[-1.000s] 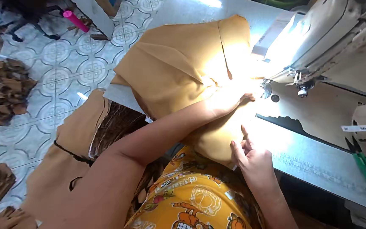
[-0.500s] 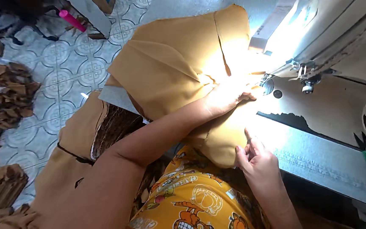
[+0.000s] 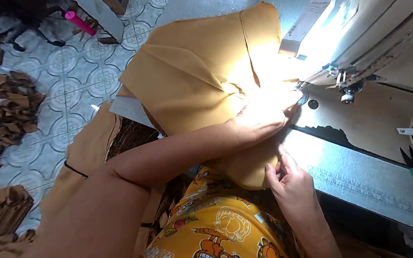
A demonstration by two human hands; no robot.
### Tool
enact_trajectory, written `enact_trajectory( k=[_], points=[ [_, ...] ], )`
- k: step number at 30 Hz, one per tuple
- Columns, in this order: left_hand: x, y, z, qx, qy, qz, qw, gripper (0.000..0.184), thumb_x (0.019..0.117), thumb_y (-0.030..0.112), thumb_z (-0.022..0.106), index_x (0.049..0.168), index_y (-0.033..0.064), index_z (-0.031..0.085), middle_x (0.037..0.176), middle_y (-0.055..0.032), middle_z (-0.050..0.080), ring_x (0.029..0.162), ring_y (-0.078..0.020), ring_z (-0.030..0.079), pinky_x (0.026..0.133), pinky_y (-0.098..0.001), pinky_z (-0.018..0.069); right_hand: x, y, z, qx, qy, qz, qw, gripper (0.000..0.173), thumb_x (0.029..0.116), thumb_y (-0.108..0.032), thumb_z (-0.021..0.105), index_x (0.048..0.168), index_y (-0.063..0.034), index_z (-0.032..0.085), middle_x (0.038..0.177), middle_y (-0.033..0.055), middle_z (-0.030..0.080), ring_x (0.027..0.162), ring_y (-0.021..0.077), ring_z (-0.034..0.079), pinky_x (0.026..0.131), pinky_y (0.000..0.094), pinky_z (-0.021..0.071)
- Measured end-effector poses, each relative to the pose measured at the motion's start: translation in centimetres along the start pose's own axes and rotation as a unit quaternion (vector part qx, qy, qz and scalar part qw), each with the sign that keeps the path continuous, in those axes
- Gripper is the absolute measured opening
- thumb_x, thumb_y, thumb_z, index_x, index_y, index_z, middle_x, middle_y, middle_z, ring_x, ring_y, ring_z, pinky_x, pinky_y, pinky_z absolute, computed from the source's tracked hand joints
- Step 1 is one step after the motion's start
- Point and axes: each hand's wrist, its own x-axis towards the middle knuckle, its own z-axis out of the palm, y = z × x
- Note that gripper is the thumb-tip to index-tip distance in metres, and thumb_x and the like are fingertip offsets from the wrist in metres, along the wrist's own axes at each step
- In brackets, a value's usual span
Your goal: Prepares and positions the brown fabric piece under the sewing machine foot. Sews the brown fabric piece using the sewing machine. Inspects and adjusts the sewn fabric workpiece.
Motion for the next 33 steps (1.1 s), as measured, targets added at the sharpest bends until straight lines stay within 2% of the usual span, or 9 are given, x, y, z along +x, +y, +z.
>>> enact_trajectory(
  k=[2, 3, 5, 9, 14, 18, 26, 30, 33],
  points=[
    [-0.4, 0.2, -0.3, -0.036, -0.047, 0.006, 0.998, 0.032, 0.1022, 0.006, 0.048, 0.125, 0.0083, 0.071, 0.137, -0.0074, 0.065, 0.125, -0.0273, 0.062, 0.101, -0.0467, 0.0498, 0.0, -0.1, 0.0, -0.008, -0.001, -0.001, 1.0, 0.047, 0.0928, -0.017, 0.06, 0.134, 0.0053, 0.062, 0.072, -0.0004, 0.065, 0.056, 0.0013, 0.055, 0.054, 0.0167, 0.0488],
    [-0.7, 0.1, -0.3, -0.062, -0.05, 0.003, 0.997, 0.033, 0.1032, 0.007, 0.048, 0.128, 0.0075, 0.069, 0.136, -0.0082, 0.066, 0.123, -0.0269, 0.064, 0.099, -0.046, 0.0507, 0.0, -0.1, 0.0, -0.008, 0.001, -0.004, 1.0, 0.048, 0.0927, -0.017, 0.06, 0.136, 0.0047, 0.062, 0.072, -0.0004, 0.065, 0.055, 0.0014, 0.055, 0.053, 0.0167, 0.049],
    [-1.3, 0.0, 0.0, -0.104, -0.018, -0.006, 0.994, 0.033, 0.105, 0.01, 0.049, 0.133, 0.0096, 0.067, 0.135, -0.0084, 0.067, 0.124, -0.0258, 0.063, 0.102, -0.0447, 0.0487, -0.1, -0.1, 0.0, -0.008, 0.001, -0.011, 1.0, 0.049, 0.0933, -0.018, 0.059, 0.137, 0.0036, 0.061, 0.073, -0.0005, 0.065, 0.056, 0.0018, 0.054, 0.054, 0.0166, 0.0488],
    [-2.1, 0.1, 1.1, -0.122, 0.023, -0.02, 0.992, 0.031, 0.1047, 0.011, 0.051, 0.128, 0.0113, 0.071, 0.134, -0.0092, 0.068, 0.124, -0.0257, 0.064, 0.103, -0.0442, 0.0495, -0.3, 0.0, 0.0, -0.016, 0.007, -0.021, 1.0, 0.048, 0.0923, -0.017, 0.059, 0.136, 0.0035, 0.062, 0.073, 0.0003, 0.066, 0.055, 0.0024, 0.055, 0.054, 0.0171, 0.049],
    [-2.1, -0.1, 1.5, -0.111, 0.063, 0.004, 0.992, 0.029, 0.1054, 0.013, 0.051, 0.123, 0.0075, 0.073, 0.131, -0.0084, 0.07, 0.124, -0.025, 0.064, 0.104, -0.0403, 0.0494, -0.3, 0.0, 0.0, -0.011, 0.003, -0.014, 1.0, 0.049, 0.0923, -0.018, 0.059, 0.136, 0.0035, 0.062, 0.073, -0.0003, 0.066, 0.056, 0.0015, 0.055, 0.054, 0.0165, 0.049],
    [-2.1, -0.2, 1.6, -0.12, 0.077, 0.026, 0.989, 0.029, 0.1039, 0.01, 0.053, 0.125, 0.0073, 0.072, 0.13, -0.009, 0.07, 0.125, -0.0273, 0.064, 0.106, -0.0397, 0.0487, -0.4, 0.0, 0.1, -0.011, 0.008, -0.017, 1.0, 0.049, 0.0914, -0.017, 0.06, 0.135, 0.004, 0.063, 0.073, -0.0002, 0.066, 0.055, 0.0017, 0.054, 0.053, 0.0161, 0.0483],
    [-2.3, -0.1, 1.7, -0.132, 0.068, 0.025, 0.989, 0.029, 0.1032, 0.012, 0.055, 0.126, 0.0086, 0.072, 0.134, -0.0089, 0.069, 0.128, -0.0304, 0.061, 0.108, -0.0456, 0.0462, -0.4, 0.1, 0.2, -0.008, 0.011, -0.017, 1.0, 0.048, 0.0916, -0.018, 0.059, 0.135, 0.0048, 0.063, 0.072, -0.0009, 0.064, 0.056, 0.0008, 0.054, 0.053, 0.0154, 0.0476],
    [-2.3, 0.2, 1.8, -0.172, 0.069, 0.012, 0.983, 0.032, 0.1035, 0.016, 0.054, 0.13, 0.008, 0.07, 0.142, -0.0119, 0.063, 0.137, -0.0343, 0.053, 0.113, -0.0516, 0.0385, -0.3, 0.0, 0.0, -0.014, 0.003, -0.011, 1.0, 0.05, 0.0918, -0.018, 0.06, 0.136, 0.0042, 0.062, 0.072, -0.001, 0.065, 0.056, 0.0014, 0.055, 0.054, 0.0163, 0.0491],
    [-2.2, 0.1, 1.9, -0.16, 0.045, -0.006, 0.986, 0.036, 0.1033, 0.02, 0.05, 0.133, 0.0114, 0.068, 0.147, -0.0118, 0.059, 0.142, -0.0359, 0.048, 0.116, -0.0552, 0.0334, 0.0, 0.0, 0.0, -0.017, 0.005, -0.019, 1.0, 0.05, 0.091, -0.017, 0.06, 0.135, 0.006, 0.062, 0.071, -0.001, 0.063, 0.055, 0.0017, 0.053, 0.052, 0.0162, 0.0476]
  ],
)
